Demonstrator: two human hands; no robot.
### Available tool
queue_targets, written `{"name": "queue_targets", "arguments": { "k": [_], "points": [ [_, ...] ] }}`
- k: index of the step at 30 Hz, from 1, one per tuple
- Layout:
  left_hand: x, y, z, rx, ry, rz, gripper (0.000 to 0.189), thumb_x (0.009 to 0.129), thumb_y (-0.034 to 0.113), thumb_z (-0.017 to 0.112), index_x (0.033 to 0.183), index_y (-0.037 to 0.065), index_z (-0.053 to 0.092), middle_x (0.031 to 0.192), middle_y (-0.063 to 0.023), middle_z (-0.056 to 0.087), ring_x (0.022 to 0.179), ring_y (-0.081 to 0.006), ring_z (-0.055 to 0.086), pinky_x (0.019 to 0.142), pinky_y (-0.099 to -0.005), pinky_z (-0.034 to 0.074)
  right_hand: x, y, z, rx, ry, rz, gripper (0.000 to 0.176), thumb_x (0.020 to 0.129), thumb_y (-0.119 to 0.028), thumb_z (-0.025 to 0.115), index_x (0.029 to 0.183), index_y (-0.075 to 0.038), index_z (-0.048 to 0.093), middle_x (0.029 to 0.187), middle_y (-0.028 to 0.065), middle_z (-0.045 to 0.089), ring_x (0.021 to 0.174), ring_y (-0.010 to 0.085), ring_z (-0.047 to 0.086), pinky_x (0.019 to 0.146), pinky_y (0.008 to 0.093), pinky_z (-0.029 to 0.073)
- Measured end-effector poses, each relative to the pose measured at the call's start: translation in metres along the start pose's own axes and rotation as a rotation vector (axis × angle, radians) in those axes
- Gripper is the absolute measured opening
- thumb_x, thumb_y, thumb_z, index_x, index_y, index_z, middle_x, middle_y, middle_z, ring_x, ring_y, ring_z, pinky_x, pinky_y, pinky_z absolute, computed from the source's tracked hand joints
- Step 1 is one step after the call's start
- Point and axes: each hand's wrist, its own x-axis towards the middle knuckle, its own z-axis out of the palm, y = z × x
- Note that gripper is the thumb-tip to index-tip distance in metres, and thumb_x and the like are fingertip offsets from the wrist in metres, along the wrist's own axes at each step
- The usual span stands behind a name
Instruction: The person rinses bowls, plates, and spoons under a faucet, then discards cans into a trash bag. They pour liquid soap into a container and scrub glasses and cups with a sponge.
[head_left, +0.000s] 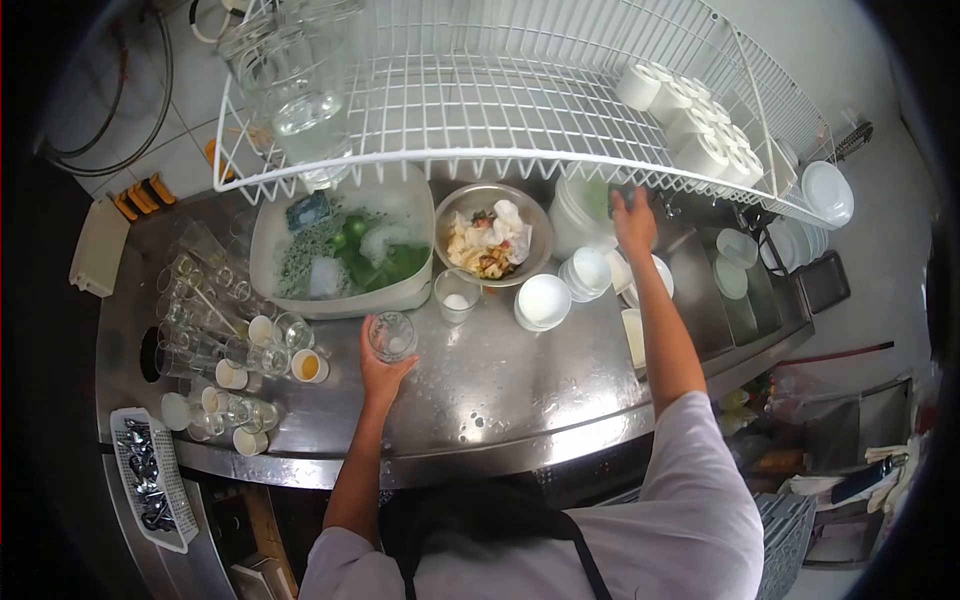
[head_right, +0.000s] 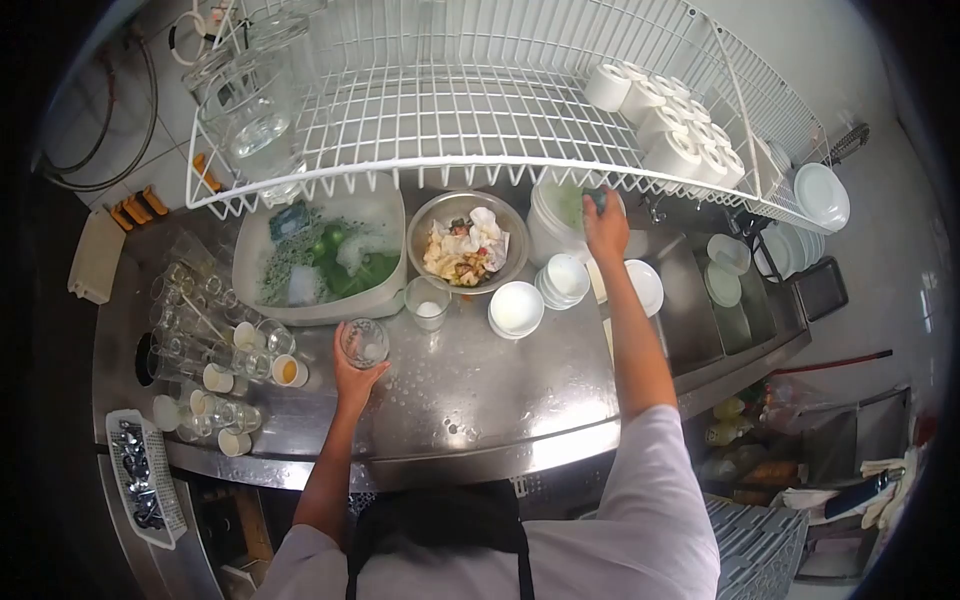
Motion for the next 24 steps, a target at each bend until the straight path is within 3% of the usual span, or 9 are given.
{"name": "queue_targets", "arguments": {
  "k": [5, 6, 9, 13, 16, 17, 19, 21, 24],
  "points": [
    [-0.009, 0.012, 0.011, 0.245, 0.083, -0.188, 0.104, 0.069, -0.001, 0.087, 0.154, 0.003, 0.028, 0.144, -0.0183, 0.051, 0.124, -0.0293, 0.060, 0.105, -0.0349, 0.049, 0.076, 0.116, 0.090, -0.606, -0.544, -0.302, 0.034, 0.082, -0.023, 0.067, 0.111, -0.006, 0.073, 0.114, 0.0231, 0.071, 0.107, 0.0387, 0.068, 0.094, 0.0478, 0.052],
    [-0.012, 0.009, 0.010, 0.313, 0.100, -0.233, 0.098, 0.072, 0.002, 0.086, 0.153, 0.002, 0.032, 0.143, -0.0176, 0.053, 0.120, -0.0288, 0.063, 0.103, -0.0347, 0.051, 0.092, 0.137, 0.117, -0.564, -0.679, -0.183, 0.035, 0.078, -0.021, 0.067, 0.107, -0.004, 0.075, 0.115, 0.0241, 0.071, 0.109, 0.0389, 0.068, 0.094, 0.0460, 0.052],
    [-0.017, -0.009, -0.007, 0.477, 0.024, -0.274, 0.076, 0.080, 0.011, 0.083, 0.146, 0.001, 0.046, 0.131, -0.0159, 0.060, 0.106, -0.0269, 0.067, 0.093, -0.0341, 0.054, 0.102, 0.133, 0.120, -0.650, -0.820, -0.251, 0.038, 0.076, -0.019, 0.067, 0.109, -0.001, 0.074, 0.117, 0.0236, 0.071, 0.107, 0.0391, 0.069, 0.092, 0.0452, 0.054],
    [-0.034, -0.026, -0.024, 0.462, 0.047, -0.273, 0.062, 0.084, 0.014, 0.080, 0.139, 0.001, 0.054, 0.118, -0.0153, 0.065, 0.098, -0.0252, 0.067, 0.088, -0.0335, 0.054, 0.099, 0.133, 0.086, -0.004, -0.554, -0.063, 0.058, 0.076, -0.033, 0.077, 0.124, -0.002, 0.068, 0.111, 0.0235, 0.073, 0.101, 0.0374, 0.072, 0.089, 0.0430, 0.056],
    [-0.054, -0.039, -0.037, 0.473, 0.071, -0.138, 0.055, 0.087, 0.014, 0.077, 0.136, 0.000, 0.057, 0.114, -0.0140, 0.067, 0.096, -0.0238, 0.068, 0.089, -0.0328, 0.054, 0.071, 0.097, 0.055, 0.362, -0.381, 0.191, 0.083, 0.084, -0.052, 0.079, 0.138, 0.006, 0.056, 0.125, 0.0215, 0.068, 0.111, 0.0270, 0.067, 0.094, 0.0375, 0.053],
    [-0.061, -0.046, -0.039, 0.485, 0.062, -0.078, 0.049, 0.089, 0.014, 0.076, 0.133, -0.001, 0.059, 0.112, -0.0132, 0.068, 0.096, -0.0231, 0.068, 0.089, -0.0328, 0.054, 0.041, 0.041, 0.004, 0.412, -0.391, 0.176, 0.081, 0.086, -0.053, 0.077, 0.141, 0.002, 0.055, 0.129, 0.0231, 0.066, 0.115, 0.0270, 0.066, 0.097, 0.0372, 0.052],
    [-0.075, -0.052, -0.044, 0.480, 0.034, -0.026, 0.034, 0.094, 0.012, 0.071, 0.123, -0.003, 0.064, 0.107, -0.0123, 0.069, 0.096, -0.0222, 0.067, 0.087, -0.0334, 0.054, 0.009, 0.060, -0.008, 0.180, -0.165, -0.038, 0.063, 0.088, -0.045, 0.075, 0.139, -0.011, 0.061, 0.127, 0.0195, 0.069, 0.114, 0.0302, 0.067, 0.096, 0.0423, 0.052],
    [-0.094, -0.022, -0.033, 0.494, 0.010, -0.029, 0.023, 0.097, 0.010, 0.067, 0.116, -0.003, 0.067, 0.106, -0.0128, 0.070, 0.094, -0.0225, 0.066, 0.084, -0.0342, 0.054, -0.049, 0.048, -0.062, 0.122, -0.068, -0.061, 0.042, 0.087, -0.037, 0.072, 0.119, -0.010, 0.072, 0.111, 0.0215, 0.072, 0.103, 0.0398, 0.068, 0.093, 0.0457, 0.053],
    [-0.118, -0.021, -0.011, 0.382, -0.157, -0.111, 0.018, 0.098, 0.008, 0.065, 0.111, -0.004, 0.067, 0.105, -0.0132, 0.068, 0.092, -0.0230, 0.066, 0.081, -0.0345, 0.054, -0.141, 0.064, -0.152, 0.065, 0.035, 0.015, 0.026, 0.089, -0.026, 0.069, 0.106, -0.008, 0.076, 0.103, 0.0167, 0.073, 0.097, 0.0357, 0.070, 0.086, 0.0442, 0.055]
  ]
}}
